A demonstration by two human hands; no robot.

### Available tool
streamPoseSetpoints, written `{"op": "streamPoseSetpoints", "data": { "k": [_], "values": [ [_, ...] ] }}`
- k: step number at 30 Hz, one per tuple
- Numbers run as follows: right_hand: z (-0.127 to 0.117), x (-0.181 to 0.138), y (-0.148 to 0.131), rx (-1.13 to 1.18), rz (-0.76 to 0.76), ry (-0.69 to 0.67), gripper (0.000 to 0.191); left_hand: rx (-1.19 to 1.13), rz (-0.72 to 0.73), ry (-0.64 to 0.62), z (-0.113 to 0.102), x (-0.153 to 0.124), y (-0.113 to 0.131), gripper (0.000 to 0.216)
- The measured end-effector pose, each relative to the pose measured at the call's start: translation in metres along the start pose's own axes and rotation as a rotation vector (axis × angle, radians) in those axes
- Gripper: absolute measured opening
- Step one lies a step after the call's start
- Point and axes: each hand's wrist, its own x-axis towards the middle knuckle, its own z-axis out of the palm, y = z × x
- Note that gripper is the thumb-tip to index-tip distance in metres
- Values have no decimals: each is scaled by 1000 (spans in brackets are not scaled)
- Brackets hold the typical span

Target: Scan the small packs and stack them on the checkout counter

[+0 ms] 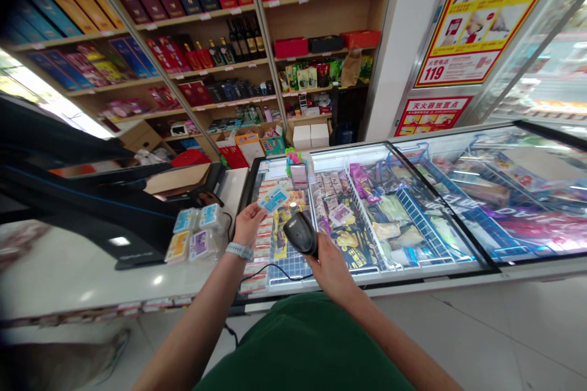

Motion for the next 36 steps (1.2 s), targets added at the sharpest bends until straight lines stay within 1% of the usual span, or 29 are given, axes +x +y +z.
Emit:
{"op": "streamPoseSetpoints", "data": {
  "k": [7,16,24,31,36],
  "values": [
    [-1,-1,2,-9,4,-11,16,28,-27,16,-1,1,-4,47],
    [0,-1,1,-24,17,-18,14,19,-34,16,-5,1,-1,46],
    [0,-2,1,-27,28,-37,16,6,-33,34,-8,3,-7,43],
    [2,-2,6,-13,23,-31,18,8,-27,29,-9,4,-8,44],
    [2,-2,4,-16,41,-43,16,19,-34,18,-8,3,-6,45]
  ]
}}
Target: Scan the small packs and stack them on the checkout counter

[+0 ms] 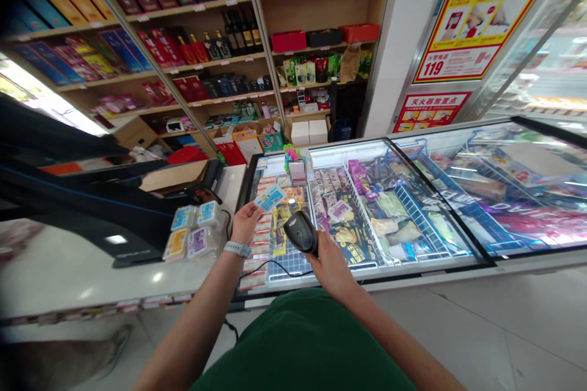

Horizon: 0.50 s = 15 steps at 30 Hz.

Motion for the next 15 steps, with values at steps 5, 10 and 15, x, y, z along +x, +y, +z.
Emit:
{"op": "streamPoseSetpoints", "data": {
  "k": [5,10,15],
  "values": [
    [-2,0,-2,3,12,-4,19,1,-1,7,1,-1,1,46],
    [0,0,1,-2,3,-8,20,-13,0,8,1,0,1,44],
    [2,0,3,-8,2,-7,20,-23,-2,10,0,1,-2,44]
  ]
}}
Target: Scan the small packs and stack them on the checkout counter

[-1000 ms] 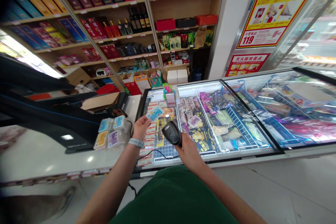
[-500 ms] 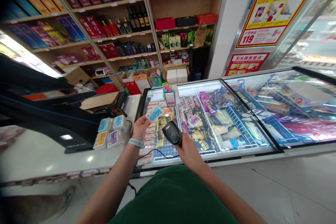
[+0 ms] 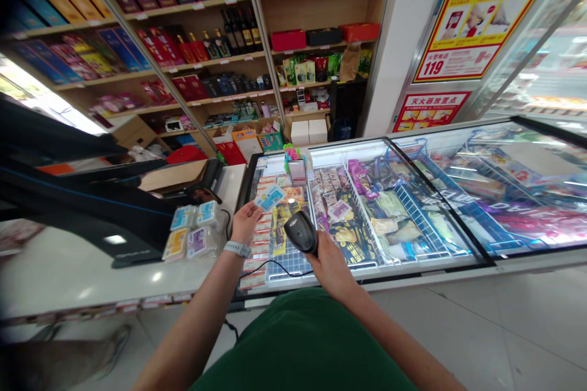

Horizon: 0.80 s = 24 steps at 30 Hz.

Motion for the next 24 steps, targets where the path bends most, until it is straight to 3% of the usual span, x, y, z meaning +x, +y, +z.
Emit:
{"op": "streamPoseSetpoints", "data": {
  "k": [24],
  "values": [
    [2,0,-1,49,18,9,22,16,-38,2,0,4,-10,44]
  ]
}}
